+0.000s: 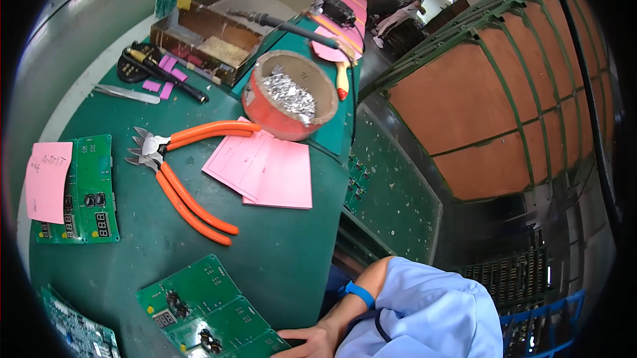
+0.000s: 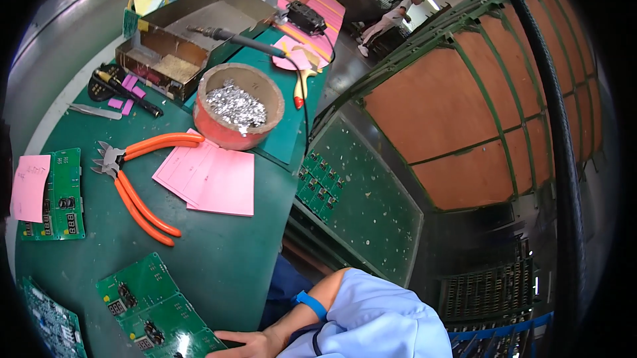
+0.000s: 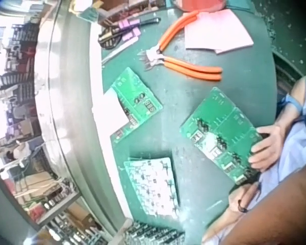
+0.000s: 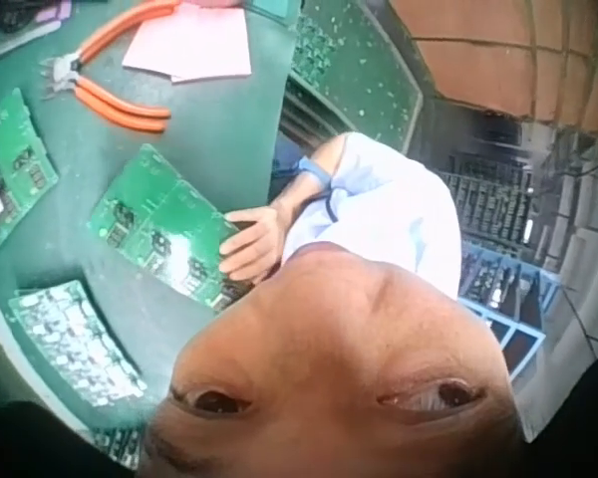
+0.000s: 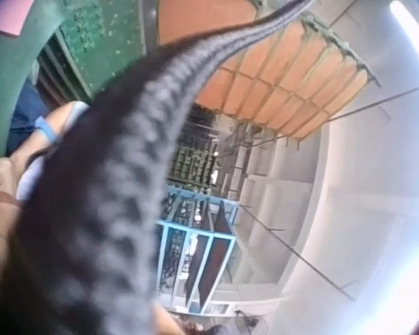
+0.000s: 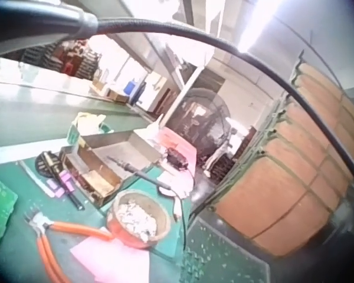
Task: The person solders components onto a printed circuit board using a soldering iron and solder wire, holding the components in place with pliers.
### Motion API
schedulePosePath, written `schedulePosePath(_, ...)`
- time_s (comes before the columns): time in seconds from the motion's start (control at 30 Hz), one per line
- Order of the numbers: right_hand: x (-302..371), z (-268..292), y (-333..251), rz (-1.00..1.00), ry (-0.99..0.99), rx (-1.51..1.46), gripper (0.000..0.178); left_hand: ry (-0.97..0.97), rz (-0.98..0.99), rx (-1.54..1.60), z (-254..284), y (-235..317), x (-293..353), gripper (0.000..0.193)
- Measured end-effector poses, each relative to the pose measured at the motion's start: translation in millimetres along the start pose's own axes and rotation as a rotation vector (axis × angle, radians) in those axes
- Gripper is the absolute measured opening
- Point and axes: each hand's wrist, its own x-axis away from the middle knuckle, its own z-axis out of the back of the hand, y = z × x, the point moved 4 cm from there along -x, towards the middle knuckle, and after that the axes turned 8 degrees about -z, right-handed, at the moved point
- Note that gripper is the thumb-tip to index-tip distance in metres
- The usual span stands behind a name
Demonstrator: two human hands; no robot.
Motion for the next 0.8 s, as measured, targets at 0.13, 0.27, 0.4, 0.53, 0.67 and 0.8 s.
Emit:
schedulePosePath(0.13,0,4,0,-0.013,0.007,-0.027,0.027,0.032,-0.061,-0.147,-8,5,7,0.03)
schedulePosePath(0.27,-1,5,-3,-0.045,-0.009,-0.059,0.028,0.029,-0.075,-0.313,-12,10,18,0.022)
schedulePosePath(0.4,2,-9,-3,-0.059,-0.078,-0.104,0.043,0.097,0.019,-0.428,-12,19,24,0.015)
schedulePosePath(0.53,-3,3,-2,-0.079,-0.106,0.008,0.043,0.233,-0.122,-0.545,-10,11,21,0.022)
schedulePosePath(0.67,-5,9,0,-0.113,-0.124,0.058,0.041,0.288,-0.09,-0.629,-5,19,10,0.016)
schedulePosePath(0.8,-9,8,-6,-0.082,-0.107,0.041,0.044,0.295,0.097,-0.816,1,22,11,0.032)
